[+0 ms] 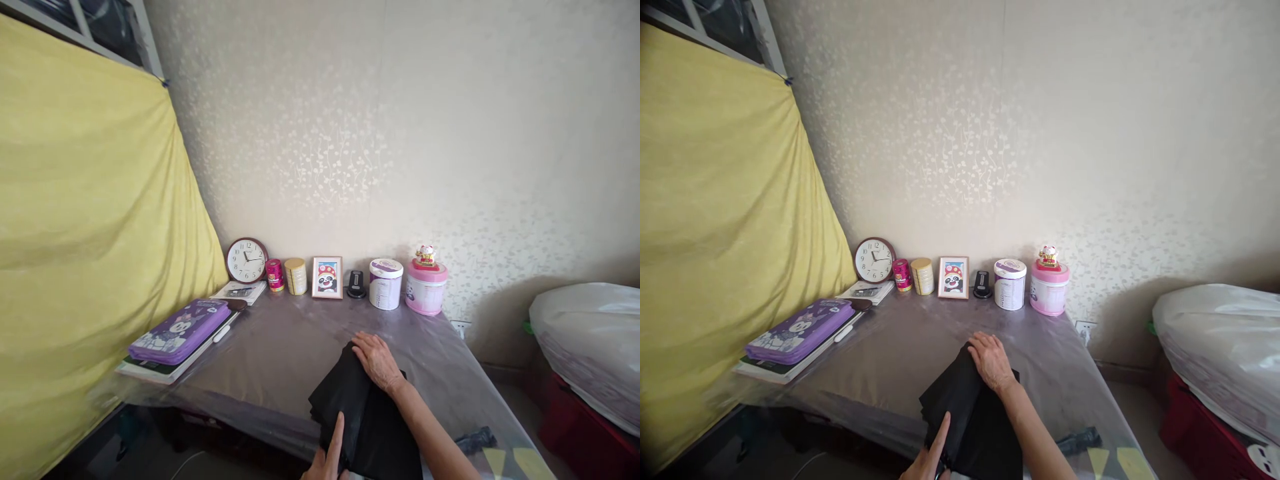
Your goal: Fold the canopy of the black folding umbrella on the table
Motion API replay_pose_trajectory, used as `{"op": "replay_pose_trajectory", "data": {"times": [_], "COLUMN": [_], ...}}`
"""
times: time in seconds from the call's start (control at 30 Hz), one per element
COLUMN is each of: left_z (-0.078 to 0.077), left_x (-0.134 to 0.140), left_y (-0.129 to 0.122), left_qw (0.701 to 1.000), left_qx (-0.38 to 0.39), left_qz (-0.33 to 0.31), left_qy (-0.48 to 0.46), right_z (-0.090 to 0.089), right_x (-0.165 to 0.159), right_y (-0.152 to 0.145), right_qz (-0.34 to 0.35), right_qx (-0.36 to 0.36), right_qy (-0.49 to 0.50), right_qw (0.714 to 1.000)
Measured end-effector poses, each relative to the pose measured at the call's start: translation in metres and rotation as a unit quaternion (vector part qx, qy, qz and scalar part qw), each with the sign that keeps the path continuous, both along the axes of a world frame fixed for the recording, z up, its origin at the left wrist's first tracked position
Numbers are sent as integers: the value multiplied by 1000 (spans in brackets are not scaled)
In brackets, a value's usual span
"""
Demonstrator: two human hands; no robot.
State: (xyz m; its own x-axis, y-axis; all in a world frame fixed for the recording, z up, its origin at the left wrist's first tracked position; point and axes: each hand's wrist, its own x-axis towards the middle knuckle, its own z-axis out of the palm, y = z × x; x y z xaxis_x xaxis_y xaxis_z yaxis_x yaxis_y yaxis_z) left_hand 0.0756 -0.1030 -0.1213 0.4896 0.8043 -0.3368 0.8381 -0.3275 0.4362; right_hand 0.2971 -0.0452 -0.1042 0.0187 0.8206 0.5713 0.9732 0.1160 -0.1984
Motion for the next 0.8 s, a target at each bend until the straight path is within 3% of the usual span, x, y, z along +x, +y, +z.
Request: {"op": "replay_pose_trajectory", "data": {"times": [0.07, 0.17, 0.3, 0.43, 0.6, 0.8], "left_z": [0, -1, -1, 0, -1, -5], "left_x": [-3, -10, -17, -20, -20, -20], "left_y": [1, -1, -4, -4, -3, -1], "left_qw": [1000, 998, 992, 990, 990, 990], "left_qx": [-8, 6, 27, 23, 21, 14], "left_qz": [-8, -24, -48, -58, -52, -54], "left_qy": [-6, -53, -110, -126, -132, -132], "right_z": [-3, -3, -4, -12, -24, -21], "right_x": [20, 42, 53, 48, 33, 15], "right_y": [-4, -32, -80, -112, -129, -142], "right_qz": [-34, -34, -59, -64, -20, 36], "right_qx": [34, 64, 31, 3, 6, -23], "right_qy": [29, 89, 128, 134, 118, 99], "right_qw": [998, 993, 990, 989, 993, 994]}}
